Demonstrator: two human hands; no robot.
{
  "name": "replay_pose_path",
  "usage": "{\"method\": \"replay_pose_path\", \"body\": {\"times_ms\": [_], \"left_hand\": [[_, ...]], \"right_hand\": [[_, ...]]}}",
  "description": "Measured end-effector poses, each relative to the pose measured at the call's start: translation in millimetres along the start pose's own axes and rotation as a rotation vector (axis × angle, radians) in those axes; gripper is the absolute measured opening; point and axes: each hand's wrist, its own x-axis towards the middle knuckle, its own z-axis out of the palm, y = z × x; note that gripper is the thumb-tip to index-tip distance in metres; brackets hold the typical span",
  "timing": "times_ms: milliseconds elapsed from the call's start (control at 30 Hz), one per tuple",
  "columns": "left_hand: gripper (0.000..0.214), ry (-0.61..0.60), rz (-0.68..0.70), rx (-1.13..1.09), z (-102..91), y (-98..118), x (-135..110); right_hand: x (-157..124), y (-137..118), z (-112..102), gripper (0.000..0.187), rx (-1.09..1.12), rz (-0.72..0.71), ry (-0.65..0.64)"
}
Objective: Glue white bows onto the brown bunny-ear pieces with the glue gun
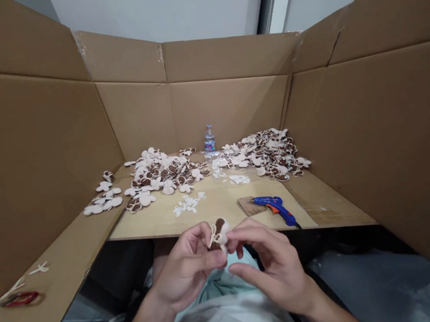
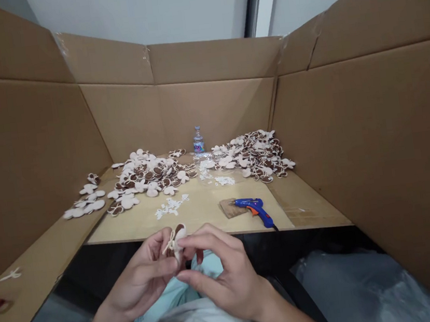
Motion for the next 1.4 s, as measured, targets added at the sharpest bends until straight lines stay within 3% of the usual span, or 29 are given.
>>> {"method": "replay_pose_path", "body": {"times_ms": [133, 333, 467, 733, 900, 1400], "left_hand": [[0.035, 0.000, 0.017, -0.049, -0.5, -8, 2], [0.033, 0.095, -0.032, -0.057, -2.3, -14, -3], [0.025, 0.063, -0.053, -0.086, 1.5, -11, -6], [0.015, -0.072, -0.057, -0.163, 7.2, -11, -10], [0.014, -0.075, -0.052, -0.135, 8.6, -10, -13], [0.018, -0.051, -0.119, -0.137, 10.9, -10, -15]], "right_hand": [[-6, -5, 5, 0.051, -0.140, -0.075, 0.037], [-11, -14, 17, 0.028, 0.112, 0.173, 0.215], [-8, -22, 22, 0.022, 0.231, 0.230, 0.281], [-6, -31, 25, 0.023, 0.269, 0.249, 0.302], [-3, -35, 29, 0.028, 0.253, 0.216, 0.312], [-2, -40, 30, 0.021, 0.300, 0.262, 0.312]]}}
